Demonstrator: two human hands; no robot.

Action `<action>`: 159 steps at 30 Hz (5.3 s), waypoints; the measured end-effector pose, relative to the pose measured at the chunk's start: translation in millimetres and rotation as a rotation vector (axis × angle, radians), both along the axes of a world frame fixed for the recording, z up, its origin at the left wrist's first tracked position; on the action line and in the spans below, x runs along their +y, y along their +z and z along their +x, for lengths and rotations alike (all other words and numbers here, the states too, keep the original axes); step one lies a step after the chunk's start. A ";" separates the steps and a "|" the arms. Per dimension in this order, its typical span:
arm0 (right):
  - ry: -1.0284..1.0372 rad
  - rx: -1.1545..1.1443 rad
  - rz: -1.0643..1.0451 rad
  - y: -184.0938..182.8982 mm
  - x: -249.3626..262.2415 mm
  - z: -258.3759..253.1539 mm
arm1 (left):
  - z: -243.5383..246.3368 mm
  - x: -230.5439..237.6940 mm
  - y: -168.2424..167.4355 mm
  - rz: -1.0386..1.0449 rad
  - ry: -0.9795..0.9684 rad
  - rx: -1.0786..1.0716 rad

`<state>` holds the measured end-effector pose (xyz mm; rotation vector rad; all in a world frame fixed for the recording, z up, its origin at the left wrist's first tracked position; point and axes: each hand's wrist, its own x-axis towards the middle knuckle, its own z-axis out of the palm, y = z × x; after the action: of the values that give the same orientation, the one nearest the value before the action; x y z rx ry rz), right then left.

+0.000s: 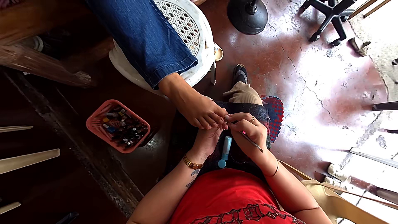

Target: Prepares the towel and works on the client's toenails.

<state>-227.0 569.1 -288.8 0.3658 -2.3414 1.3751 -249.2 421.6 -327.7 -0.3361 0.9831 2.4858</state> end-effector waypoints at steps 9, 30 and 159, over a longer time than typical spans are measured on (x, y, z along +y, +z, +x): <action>-0.008 -0.002 0.001 0.5 -0.6 0.9 | 0.2 0.1 -0.6 0.008 0.022 -0.019; -0.038 -0.068 -0.063 2.3 -2.0 -1.8 | 0.4 -0.2 0.0 0.012 0.004 -0.018; 0.064 -0.417 -0.754 -5.6 11.0 -11.1 | -0.6 -2.4 -1.8 -0.016 -0.052 0.066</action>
<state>-238.1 580.1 -294.5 -0.0846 -1.8854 2.3990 -249.9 419.3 -329.4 -0.2322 1.0248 2.4575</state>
